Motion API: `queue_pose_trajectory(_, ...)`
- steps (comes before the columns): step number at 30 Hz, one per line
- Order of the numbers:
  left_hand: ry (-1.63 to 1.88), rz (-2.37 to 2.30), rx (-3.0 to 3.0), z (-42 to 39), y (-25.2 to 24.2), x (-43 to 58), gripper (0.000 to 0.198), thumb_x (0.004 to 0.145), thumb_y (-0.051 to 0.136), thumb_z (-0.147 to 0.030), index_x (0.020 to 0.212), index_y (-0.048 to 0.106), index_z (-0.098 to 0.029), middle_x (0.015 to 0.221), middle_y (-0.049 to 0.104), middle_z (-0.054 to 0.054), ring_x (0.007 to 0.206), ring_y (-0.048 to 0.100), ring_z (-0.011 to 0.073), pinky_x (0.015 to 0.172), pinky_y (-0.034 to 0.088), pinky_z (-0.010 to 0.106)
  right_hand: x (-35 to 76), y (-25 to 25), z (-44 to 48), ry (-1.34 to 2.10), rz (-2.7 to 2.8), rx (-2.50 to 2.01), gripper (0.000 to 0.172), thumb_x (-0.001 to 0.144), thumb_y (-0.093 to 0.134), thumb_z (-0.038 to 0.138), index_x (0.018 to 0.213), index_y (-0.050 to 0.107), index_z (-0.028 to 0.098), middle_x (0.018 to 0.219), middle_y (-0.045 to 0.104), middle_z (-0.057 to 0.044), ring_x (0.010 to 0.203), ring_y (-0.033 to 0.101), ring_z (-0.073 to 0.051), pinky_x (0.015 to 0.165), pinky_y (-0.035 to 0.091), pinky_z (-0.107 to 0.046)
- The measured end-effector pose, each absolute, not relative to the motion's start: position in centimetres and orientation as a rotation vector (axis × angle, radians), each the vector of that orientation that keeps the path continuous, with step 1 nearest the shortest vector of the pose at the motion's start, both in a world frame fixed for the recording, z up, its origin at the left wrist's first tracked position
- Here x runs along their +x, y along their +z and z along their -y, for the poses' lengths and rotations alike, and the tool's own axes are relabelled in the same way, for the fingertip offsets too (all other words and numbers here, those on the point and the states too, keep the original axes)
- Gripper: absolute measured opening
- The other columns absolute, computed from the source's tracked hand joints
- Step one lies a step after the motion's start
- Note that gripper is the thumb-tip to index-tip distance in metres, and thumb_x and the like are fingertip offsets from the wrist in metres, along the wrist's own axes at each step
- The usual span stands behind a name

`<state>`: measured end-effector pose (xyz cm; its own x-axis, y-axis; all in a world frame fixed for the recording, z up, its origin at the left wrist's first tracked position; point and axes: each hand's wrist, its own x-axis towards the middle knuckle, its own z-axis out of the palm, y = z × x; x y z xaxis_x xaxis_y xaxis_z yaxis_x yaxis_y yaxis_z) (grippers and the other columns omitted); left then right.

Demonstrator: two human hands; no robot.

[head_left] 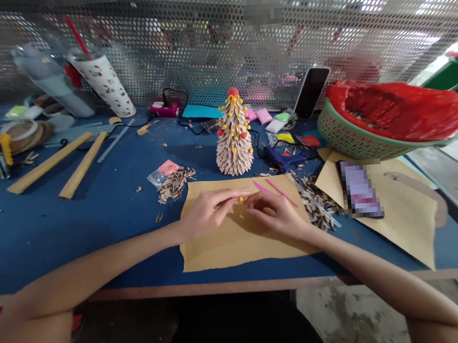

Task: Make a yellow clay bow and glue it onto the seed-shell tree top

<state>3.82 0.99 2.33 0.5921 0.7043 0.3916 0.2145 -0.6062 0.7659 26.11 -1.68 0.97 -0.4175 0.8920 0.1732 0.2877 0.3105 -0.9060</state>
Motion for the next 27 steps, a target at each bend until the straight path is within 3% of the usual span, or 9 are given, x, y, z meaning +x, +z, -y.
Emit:
queue_pose_trajectory(4,1.060,-0.518,2.444,-1.7,2.3,5.1,0.045,0.102,0.044,-0.010,0.145,0.049,-0.021,0.138,0.064,0.009,0.126,0.063,0.0175,0.108,0.055,0.034,26.1,1.9,1.3,1.268,1.598,-1.007,0.031,0.095,0.060,0.048,0.096,0.066,0.018,0.081,0.069,-0.003,0.066,0.065,-0.012,0.062,0.057,-0.026)
queue_pose_trajectory(7,1.250,-0.409,2.799,-2.3,2.2,5.4,0.058,0.101,0.049,-0.009,0.155,0.029,-0.018,0.136,0.065,0.011,0.130,0.060,0.0188,0.121,0.041,0.046,26.0,2.8,1.3,1.451,1.537,-0.910,0.039,0.096,0.057,0.053,0.101,0.072,0.018,0.083,0.073,-0.005,0.070,0.070,-0.015,0.070,0.062,-0.032)
queue_pose_trajectory(10,1.234,-0.384,3.053,-2.2,2.1,5.5,0.054,0.103,0.045,-0.010,0.154,0.028,-0.009,0.141,0.060,0.015,0.142,0.046,0.0232,0.127,0.026,0.055,25.8,3.2,1.4,1.489,1.494,-0.896,0.030,0.093,0.064,0.047,0.103,0.076,0.021,0.088,0.075,-0.003,0.080,0.072,-0.017,0.081,0.063,-0.036)
queue_pose_trajectory(14,1.241,-0.532,3.142,-1.7,1.5,5.5,0.053,0.104,0.038,-0.013,0.153,0.024,0.000,0.147,0.050,0.023,0.149,0.029,0.0286,0.126,0.021,0.058,25.2,2.9,0.9,1.616,1.370,-0.839,0.028,0.088,0.072,0.046,0.103,0.077,0.023,0.087,0.076,-0.002,0.085,0.073,-0.019,0.089,0.062,-0.041)
queue_pose_trajectory(16,1.229,-0.603,3.159,-1.9,1.3,5.4,0.057,0.103,0.040,-0.012,0.154,0.019,0.003,0.148,0.047,0.026,0.149,0.029,0.0291,0.126,0.017,0.061,24.8,2.7,0.5,1.703,1.307,-0.798,0.030,0.086,0.074,0.046,0.104,0.076,0.022,0.089,0.076,-0.003,0.089,0.074,-0.021,0.092,0.061,-0.044)
queue_pose_trajectory(18,1.244,-0.604,3.175,-2.3,1.3,5.0,0.056,0.103,0.042,-0.011,0.154,0.021,0.002,0.147,0.050,0.023,0.147,0.034,0.0261,0.127,0.019,0.056,24.4,2.5,0.1,1.774,1.260,-0.751,0.028,0.086,0.073,0.046,0.100,0.074,0.021,0.092,0.076,-0.004,0.094,0.073,-0.023,0.095,0.059,-0.047)
queue_pose_trajectory(22,1.359,-0.425,3.143,-3.0,2.0,3.9,0.043,0.103,0.042,-0.009,0.145,0.041,0.000,0.137,0.062,0.018,0.142,0.045,0.0210,0.124,0.038,0.042,23.5,2.6,-0.2,1.898,1.181,-0.703,0.034,0.089,0.065,0.054,0.087,0.071,0.020,0.096,0.076,-0.008,0.106,0.071,-0.027,0.097,0.057,-0.050)
queue_pose_trajectory(27,1.388,-0.266,3.232,-2.6,2.7,4.0,0.033,0.105,0.035,-0.015,0.126,0.060,-0.013,0.125,0.072,0.007,0.136,0.053,0.0193,0.113,0.052,0.032,23.1,3.3,0.4,2.012,1.126,-0.742,0.051,0.085,0.060,0.066,0.104,0.072,0.020,0.116,0.074,-0.011,0.122,0.063,-0.030,0.108,0.048,-0.048)
